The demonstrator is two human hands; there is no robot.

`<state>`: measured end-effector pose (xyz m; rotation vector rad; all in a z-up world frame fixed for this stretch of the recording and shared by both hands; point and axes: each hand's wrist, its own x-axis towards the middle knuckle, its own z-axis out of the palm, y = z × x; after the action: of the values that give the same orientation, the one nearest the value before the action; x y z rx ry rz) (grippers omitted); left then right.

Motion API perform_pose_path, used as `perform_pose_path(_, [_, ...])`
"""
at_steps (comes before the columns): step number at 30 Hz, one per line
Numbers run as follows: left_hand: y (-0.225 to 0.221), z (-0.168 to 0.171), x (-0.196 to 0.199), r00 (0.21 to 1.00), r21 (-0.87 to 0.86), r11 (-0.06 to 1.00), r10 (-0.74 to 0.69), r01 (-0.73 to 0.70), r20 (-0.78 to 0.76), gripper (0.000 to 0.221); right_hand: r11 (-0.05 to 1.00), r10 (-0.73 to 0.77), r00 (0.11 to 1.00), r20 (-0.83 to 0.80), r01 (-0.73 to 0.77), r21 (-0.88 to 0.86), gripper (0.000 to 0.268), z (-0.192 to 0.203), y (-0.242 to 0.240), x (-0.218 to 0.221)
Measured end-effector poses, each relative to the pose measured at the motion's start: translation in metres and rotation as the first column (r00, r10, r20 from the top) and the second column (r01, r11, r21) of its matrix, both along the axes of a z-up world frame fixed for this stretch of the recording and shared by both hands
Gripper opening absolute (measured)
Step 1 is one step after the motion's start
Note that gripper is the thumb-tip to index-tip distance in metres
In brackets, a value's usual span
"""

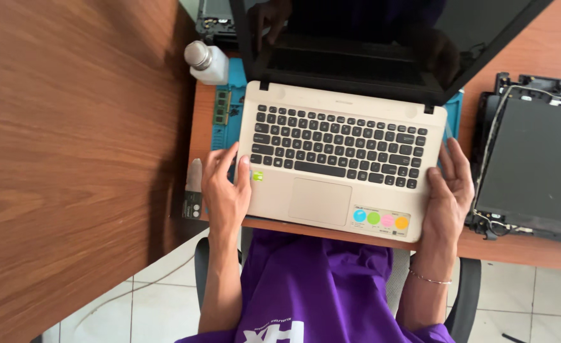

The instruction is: The person handles a laptop on a repair bench, turning it over, opening the lid, and lifting the keyboard panel to access internal components.

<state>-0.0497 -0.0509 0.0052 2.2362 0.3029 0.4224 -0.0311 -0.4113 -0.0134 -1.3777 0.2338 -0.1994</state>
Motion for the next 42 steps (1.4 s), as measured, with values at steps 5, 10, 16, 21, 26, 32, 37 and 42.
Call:
perform_pose_path(5, [-0.004, -0.006, 0.001, 1.0, -0.059, 0.998, 0.031, -0.031, 0.001, 0.028, 0.996, 0.02, 1.0, -0.013, -0.021, -0.087, 0.053, -0.007, -0.007, 0.001])
perform_pose_path(10, [-0.009, -0.006, -0.001, 0.998, -0.077, 0.996, 0.049, -0.046, 0.04, 0.026, 0.999, 0.025, 0.998, -0.065, -0.028, -0.038, 0.053, 0.002, -0.003, 0.003])
perform_pose_path(16, [-0.006, -0.008, 0.003, 0.997, -0.172, 0.983, 0.075, -0.069, 0.024, 0.023, 0.999, 0.039, 0.999, -0.038, -0.04, -0.012, 0.06, 0.021, 0.004, 0.006])
perform_pose_path(21, [-0.002, -0.014, 0.005, 0.998, -0.227, 0.973, 0.051, -0.044, 0.026, 0.026, 0.998, 0.058, 0.998, -0.015, -0.058, 0.019, 0.058, 0.022, 0.001, 0.006])
perform_pose_path(26, [0.008, -0.022, 0.004, 0.997, -0.353, 0.933, 0.076, -0.072, -0.003, 0.024, 0.993, 0.046, 0.997, -0.066, -0.039, 0.109, 0.053, 0.02, -0.001, 0.006])
perform_pose_path(32, [0.015, -0.023, 0.001, 0.998, -0.521, 0.852, 0.063, -0.044, 0.018, 0.025, 0.979, 0.009, 0.998, -0.055, 0.002, 0.205, 0.046, 0.022, -0.002, 0.004])
perform_pose_path(37, [0.018, -0.016, 0.0, 0.988, -0.594, 0.803, 0.056, 0.042, 0.146, 0.021, 0.966, 0.038, 0.999, 0.016, -0.041, 0.255, 0.038, 0.023, -0.012, -0.001])
perform_pose_path(42, [0.018, -0.007, -0.003, 0.965, -0.579, 0.806, 0.044, 0.12, 0.26, 0.02, 0.967, 0.032, 0.995, 0.093, -0.054, 0.248, 0.034, 0.025, -0.019, -0.006])
